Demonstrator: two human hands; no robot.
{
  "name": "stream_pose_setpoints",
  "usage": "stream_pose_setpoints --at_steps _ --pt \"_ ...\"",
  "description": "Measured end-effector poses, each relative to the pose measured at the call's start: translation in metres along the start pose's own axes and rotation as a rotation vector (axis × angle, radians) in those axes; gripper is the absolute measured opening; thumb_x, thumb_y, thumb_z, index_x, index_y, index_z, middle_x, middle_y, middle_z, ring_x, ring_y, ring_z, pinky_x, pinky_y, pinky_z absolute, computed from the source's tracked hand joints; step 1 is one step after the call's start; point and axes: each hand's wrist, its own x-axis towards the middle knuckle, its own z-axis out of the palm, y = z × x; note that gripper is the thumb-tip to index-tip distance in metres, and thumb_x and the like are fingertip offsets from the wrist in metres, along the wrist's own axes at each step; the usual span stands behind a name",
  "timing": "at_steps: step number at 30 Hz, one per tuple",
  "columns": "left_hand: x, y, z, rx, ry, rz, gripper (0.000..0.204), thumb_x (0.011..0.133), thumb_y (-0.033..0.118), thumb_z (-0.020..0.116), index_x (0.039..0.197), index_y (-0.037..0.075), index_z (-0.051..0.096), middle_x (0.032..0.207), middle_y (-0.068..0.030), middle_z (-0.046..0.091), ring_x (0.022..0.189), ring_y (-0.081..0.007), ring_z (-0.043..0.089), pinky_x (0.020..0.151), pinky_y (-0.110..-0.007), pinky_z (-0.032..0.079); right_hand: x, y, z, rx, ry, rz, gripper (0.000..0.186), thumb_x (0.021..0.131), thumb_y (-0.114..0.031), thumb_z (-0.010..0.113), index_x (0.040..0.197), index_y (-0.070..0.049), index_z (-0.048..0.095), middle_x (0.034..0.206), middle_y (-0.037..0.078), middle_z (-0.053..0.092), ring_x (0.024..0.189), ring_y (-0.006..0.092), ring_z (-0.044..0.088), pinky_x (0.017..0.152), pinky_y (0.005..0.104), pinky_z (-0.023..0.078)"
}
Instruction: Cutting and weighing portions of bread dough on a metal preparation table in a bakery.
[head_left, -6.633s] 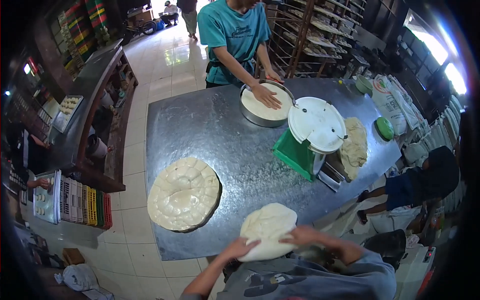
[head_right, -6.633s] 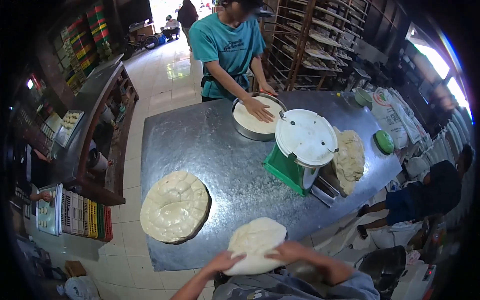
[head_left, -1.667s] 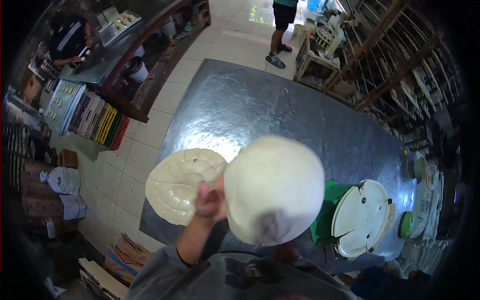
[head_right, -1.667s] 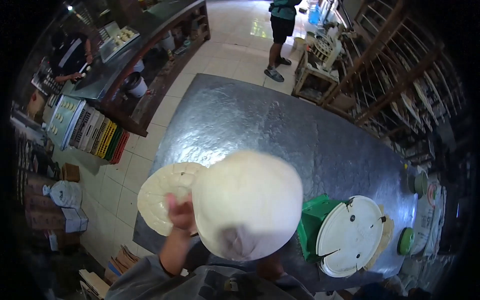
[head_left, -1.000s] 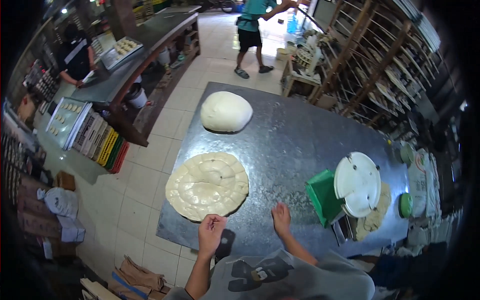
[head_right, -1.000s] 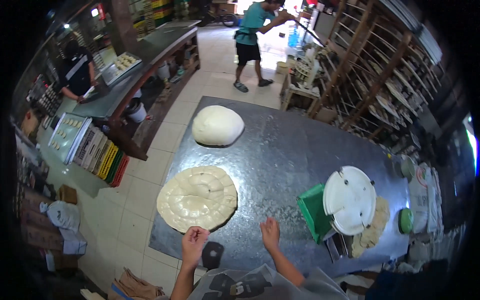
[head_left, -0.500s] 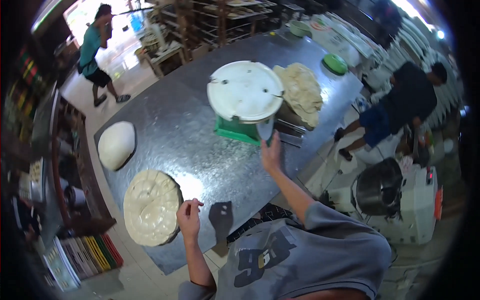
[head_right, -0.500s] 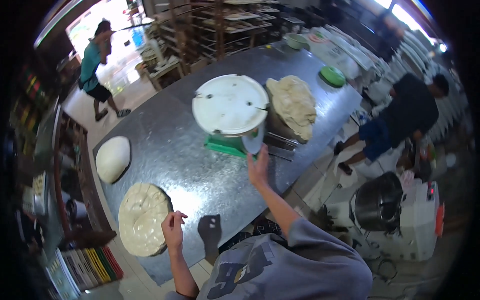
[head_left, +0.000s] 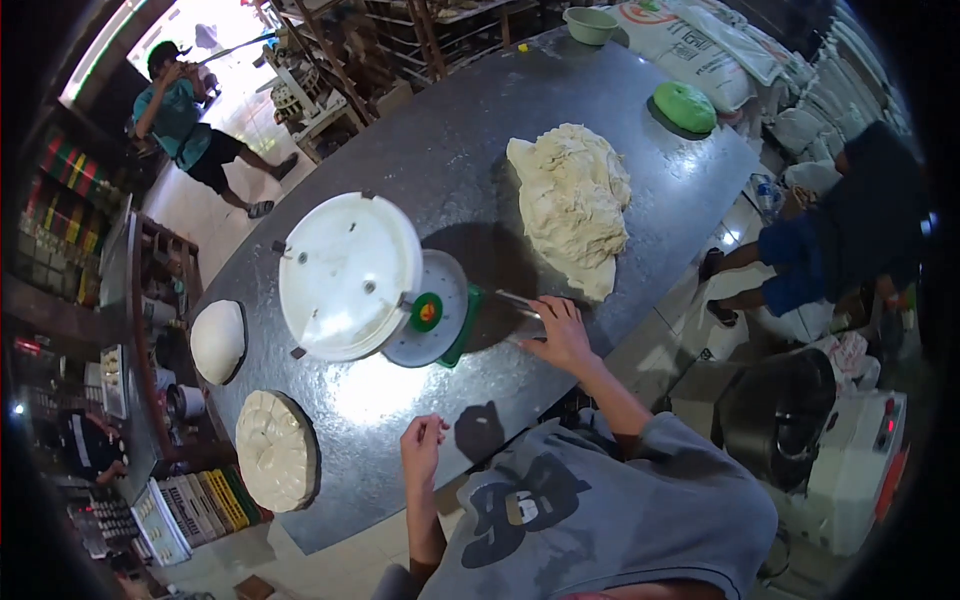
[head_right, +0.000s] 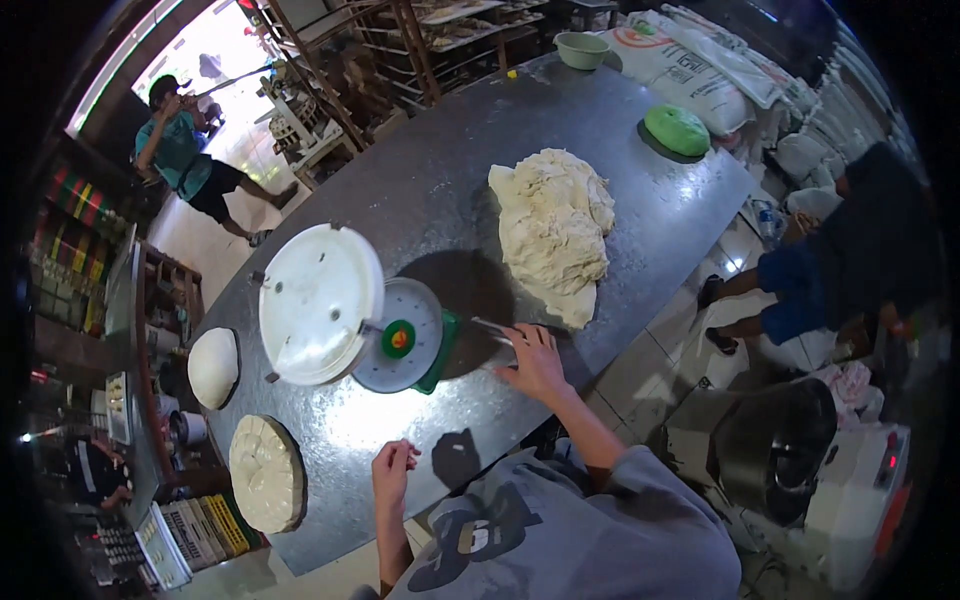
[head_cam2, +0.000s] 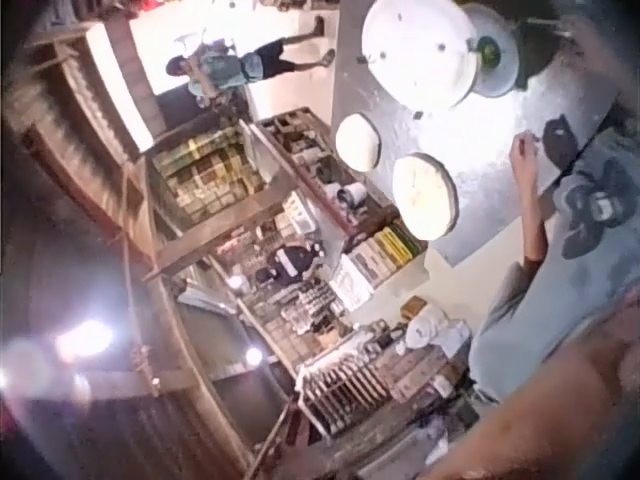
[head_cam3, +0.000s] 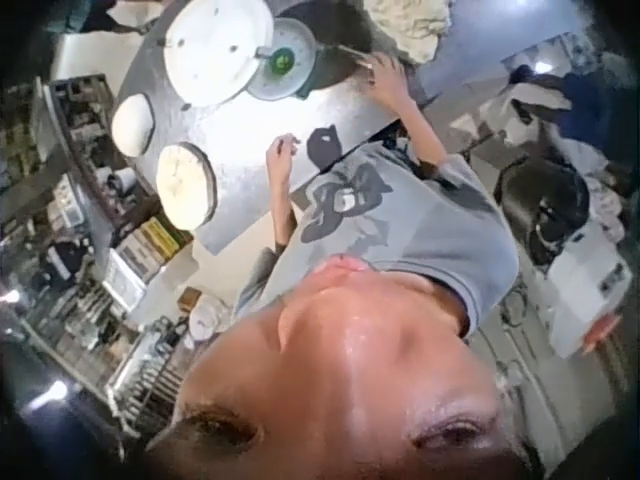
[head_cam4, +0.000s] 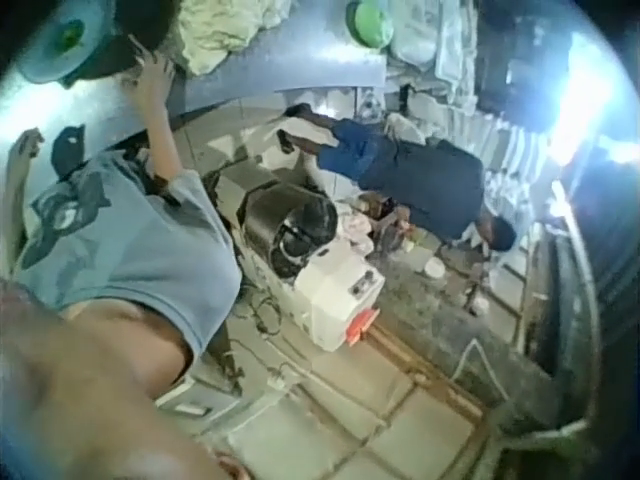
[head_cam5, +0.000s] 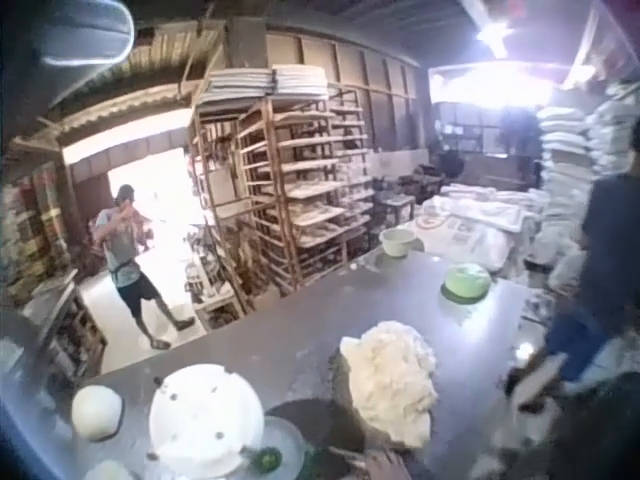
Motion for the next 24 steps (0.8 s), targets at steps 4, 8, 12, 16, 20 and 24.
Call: stream_pose_setpoints --at_steps 4,8,12,16,20,24 --pt "0.029 0.035 0.092 0.006 -0.038 0.016 0.02 0.097 0.02 0.058 0.094 0.001 0.063 0.084 -0.0039 0.066 0.073 -0.0064 0.055 0.068 -0.022 0.045 0.029 0.036 -0.01 -0.091 -0.129 0.059 0.087 0.063 -0.033 0.084 0.136 -0.011 0.042 0.125 0.016 0.05 0.118 0.0362 0.047 0.095 0.0493 0.04" --pt "0.04 0.073 0.165 0.048 -0.096 0.101 0.019 0.096 0.02 0.059 0.095 0.001 0.062 0.084 -0.003 0.065 0.075 -0.0066 0.056 0.07 -0.021 0.045 0.048 0.049 -0.011 0.043 -0.474 0.059 0.071 0.068 -0.031 0.081 0.124 -0.007 0.044 0.117 0.02 0.053 0.11 0.0402 0.053 0.086 0.05 0.046" --pt "0.057 0.089 0.206 -0.004 -0.102 0.151 0.017 0.095 0.019 0.061 0.094 0.002 0.061 0.081 -0.0007 0.063 0.072 -0.0049 0.054 0.066 -0.02 0.044 0.058 0.073 -0.032 0.273 -0.483 0.071 0.043 0.08 -0.023 0.069 0.109 -0.004 0.044 0.1 0.025 0.06 0.096 0.0463 0.058 0.078 0.0521 0.047" --pt "0.1 0.105 0.233 0.002 -0.061 0.274 0.015 0.093 0.018 0.063 0.094 0.003 0.061 0.078 0.001 0.062 0.069 -0.0043 0.053 0.062 -0.02 0.043 0.114 0.058 -0.143 0.43 -0.115 0.178 0.046 0.083 -0.021 0.069 0.12 -0.004 0.047 0.089 0.021 0.064 0.08 0.0376 0.064 0.07 0.0446 0.049" --pt "0.197 0.122 0.275 0.046 0.01 0.331 0.032 0.083 0.024 0.075 0.104 0.003 0.061 0.089 -0.0078 0.064 0.079 -0.0138 0.06 0.071 -0.028 0.048 0.2 0.081 -0.192 0.15 0.215 0.092 0.03 0.085 -0.021 0.067 0.111 -0.007 0.059 0.079 0.018 0.067 0.074 0.0355 0.068 0.062 0.0432 0.051" --pt "0.303 0.115 0.312 0.35 0.037 0.431 0.066 0.07 0.029 0.078 0.125 0.005 0.052 0.116 -0.0219 0.059 0.113 -0.0372 0.054 0.096 -0.045 0.042 0.26 0.103 -0.151 -0.236 -0.036 0.062 0.019 0.08 -0.009 0.056 0.099 -0.01 0.06 0.078 0.019 0.066 0.075 0.038 0.066 0.064 0.0515 0.049"
